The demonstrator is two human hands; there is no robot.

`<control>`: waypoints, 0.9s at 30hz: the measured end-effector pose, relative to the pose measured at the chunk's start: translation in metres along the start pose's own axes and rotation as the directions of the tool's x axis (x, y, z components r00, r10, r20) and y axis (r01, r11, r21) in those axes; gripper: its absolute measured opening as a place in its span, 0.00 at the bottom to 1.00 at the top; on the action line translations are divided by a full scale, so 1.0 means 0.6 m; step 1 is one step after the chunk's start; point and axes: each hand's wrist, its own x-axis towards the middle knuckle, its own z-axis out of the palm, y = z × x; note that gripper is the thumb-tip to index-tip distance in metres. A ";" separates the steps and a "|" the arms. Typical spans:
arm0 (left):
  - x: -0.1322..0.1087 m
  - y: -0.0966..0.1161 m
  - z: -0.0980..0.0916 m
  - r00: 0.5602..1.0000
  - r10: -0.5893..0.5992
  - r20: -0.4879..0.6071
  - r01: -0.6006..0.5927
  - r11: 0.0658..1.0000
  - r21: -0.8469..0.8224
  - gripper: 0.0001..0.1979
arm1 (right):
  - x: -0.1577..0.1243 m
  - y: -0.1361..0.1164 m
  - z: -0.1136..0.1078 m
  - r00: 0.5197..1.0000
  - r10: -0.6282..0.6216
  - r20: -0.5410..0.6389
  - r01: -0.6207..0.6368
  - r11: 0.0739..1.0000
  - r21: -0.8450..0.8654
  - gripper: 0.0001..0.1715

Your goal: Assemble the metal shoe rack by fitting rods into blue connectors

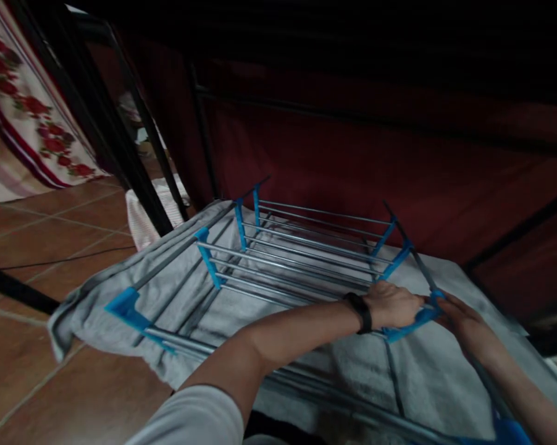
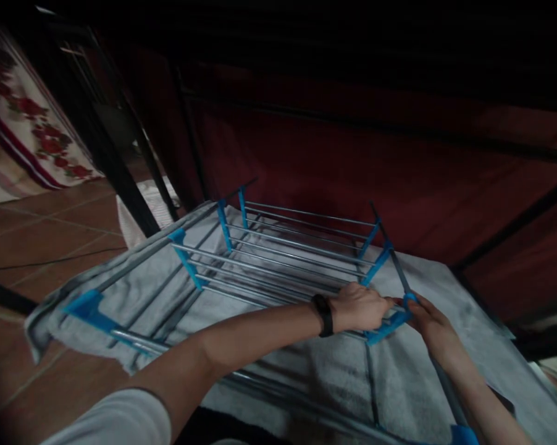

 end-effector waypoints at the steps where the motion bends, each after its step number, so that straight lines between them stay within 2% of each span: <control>1: 0.002 -0.002 0.003 1.000 0.007 -0.002 -0.007 1.000 0.007 0.21 | 0.001 0.001 0.000 1.000 0.013 -0.008 -0.013 1.000 -0.001 0.18; 6: 0.010 -0.013 0.017 0.996 0.084 -0.031 -0.083 0.995 0.051 0.23 | 0.000 0.003 0.000 0.995 0.040 -0.088 -0.043 0.999 -0.034 0.20; 12: 0.008 -0.018 0.026 0.991 0.101 -0.087 -0.096 0.993 0.068 0.22 | 0.018 0.024 -0.015 0.998 0.034 -0.051 -0.037 0.997 -0.061 0.21; 16: 0.002 -0.014 0.022 0.993 0.090 -0.073 -0.086 0.995 0.052 0.22 | 0.025 0.032 -0.020 0.998 0.045 -0.046 -0.048 0.997 -0.054 0.23; 21: -0.005 -0.012 0.022 0.991 0.097 -0.088 -0.091 0.993 0.074 0.21 | -0.001 0.001 -0.003 0.997 0.033 -0.065 -0.040 0.992 -0.120 0.18; 27: -0.010 -0.019 0.037 0.948 0.217 -0.232 -0.156 0.954 0.256 0.18 | -0.013 -0.019 0.010 0.993 0.080 -0.084 -0.088 0.992 -0.095 0.18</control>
